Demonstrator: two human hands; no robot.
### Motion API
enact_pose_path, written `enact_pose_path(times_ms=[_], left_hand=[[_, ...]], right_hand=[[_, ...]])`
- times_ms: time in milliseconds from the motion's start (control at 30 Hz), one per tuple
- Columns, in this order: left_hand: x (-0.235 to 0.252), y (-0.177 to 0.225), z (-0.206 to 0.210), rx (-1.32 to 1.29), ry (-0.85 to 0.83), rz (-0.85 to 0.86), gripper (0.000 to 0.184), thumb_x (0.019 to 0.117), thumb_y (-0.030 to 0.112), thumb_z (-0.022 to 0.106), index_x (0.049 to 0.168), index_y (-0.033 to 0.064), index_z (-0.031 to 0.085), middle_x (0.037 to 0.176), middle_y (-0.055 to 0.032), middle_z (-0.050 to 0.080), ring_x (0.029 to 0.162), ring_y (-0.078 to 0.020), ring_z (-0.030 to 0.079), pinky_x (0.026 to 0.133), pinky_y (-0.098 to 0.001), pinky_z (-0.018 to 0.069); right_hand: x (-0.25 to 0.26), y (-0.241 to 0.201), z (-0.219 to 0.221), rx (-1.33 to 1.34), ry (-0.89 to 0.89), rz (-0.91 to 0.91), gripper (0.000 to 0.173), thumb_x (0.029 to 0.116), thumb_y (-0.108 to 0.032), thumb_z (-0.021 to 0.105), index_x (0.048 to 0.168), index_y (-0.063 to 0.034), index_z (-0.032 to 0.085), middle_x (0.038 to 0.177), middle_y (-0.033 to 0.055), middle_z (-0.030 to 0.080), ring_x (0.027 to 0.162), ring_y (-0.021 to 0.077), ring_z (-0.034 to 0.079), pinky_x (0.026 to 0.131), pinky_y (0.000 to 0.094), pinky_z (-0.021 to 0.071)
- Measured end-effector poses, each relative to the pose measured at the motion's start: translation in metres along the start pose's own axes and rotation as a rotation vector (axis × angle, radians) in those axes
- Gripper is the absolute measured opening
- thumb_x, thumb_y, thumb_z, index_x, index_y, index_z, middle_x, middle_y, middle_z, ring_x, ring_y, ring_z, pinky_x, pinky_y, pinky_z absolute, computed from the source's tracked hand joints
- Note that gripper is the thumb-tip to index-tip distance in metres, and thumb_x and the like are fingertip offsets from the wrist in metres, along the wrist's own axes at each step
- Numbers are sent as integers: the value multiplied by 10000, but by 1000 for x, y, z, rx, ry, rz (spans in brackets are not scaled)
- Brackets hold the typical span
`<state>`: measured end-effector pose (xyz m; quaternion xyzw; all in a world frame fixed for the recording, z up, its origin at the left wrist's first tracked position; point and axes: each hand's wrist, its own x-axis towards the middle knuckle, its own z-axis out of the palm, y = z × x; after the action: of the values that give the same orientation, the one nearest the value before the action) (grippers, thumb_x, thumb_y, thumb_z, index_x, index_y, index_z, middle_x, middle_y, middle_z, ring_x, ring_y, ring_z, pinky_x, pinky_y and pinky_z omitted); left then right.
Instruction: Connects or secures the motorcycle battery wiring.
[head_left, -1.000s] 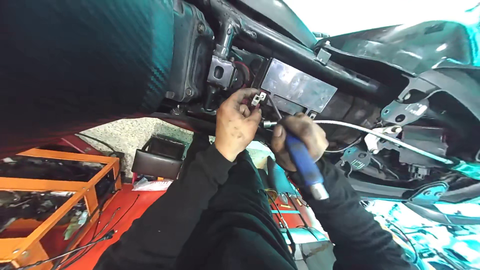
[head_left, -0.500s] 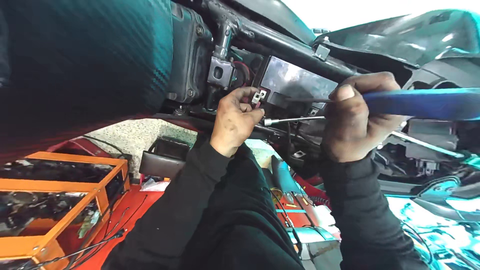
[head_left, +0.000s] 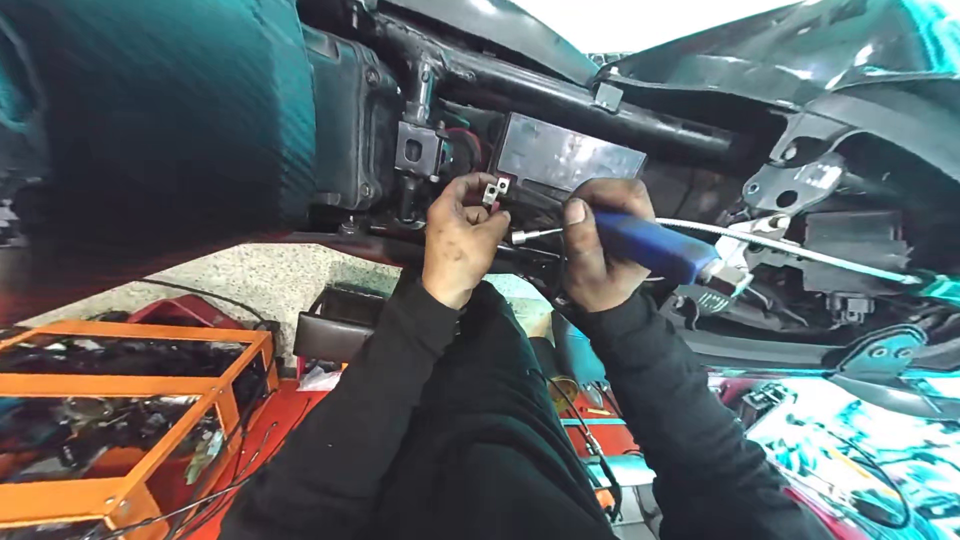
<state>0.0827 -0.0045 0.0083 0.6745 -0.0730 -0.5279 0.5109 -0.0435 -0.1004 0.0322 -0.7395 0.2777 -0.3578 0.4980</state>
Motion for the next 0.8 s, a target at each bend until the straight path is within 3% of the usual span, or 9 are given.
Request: enact_pose_path(times_ms=[367, 533, 800], left_hand=[[-3, -1, -2, 3, -11, 10, 437, 889, 14, 723, 1296, 113, 601, 598, -34, 588, 386, -98, 452, 336, -218, 344], [-7, -5, -4, -12, -33, 34, 463, 901, 20, 703, 1329, 148, 583, 585, -46, 566, 390, -108, 446, 351, -228, 366], [-7, -8, 1, -46, 15, 57, 490, 869, -5, 711, 1329, 111, 590, 586, -48, 551, 404, -125, 465, 370, -257, 427]], right_hand=[[-6, -7, 16, -55, 111, -24, 86, 1001, -70, 599, 1008, 12, 626, 904, 32, 637, 780, 37, 617, 687, 208, 552], [-14, -5, 23, -140, 101, -57, 147, 995, -97, 619, 1002, 48, 640, 879, 79, 649, 762, 78, 630, 685, 239, 567], [-40, -3, 45, -308, 211, -60, 197, 981, -191, 650, 960, 5, 662, 824, 76, 667, 711, 104, 656, 634, 266, 584]])
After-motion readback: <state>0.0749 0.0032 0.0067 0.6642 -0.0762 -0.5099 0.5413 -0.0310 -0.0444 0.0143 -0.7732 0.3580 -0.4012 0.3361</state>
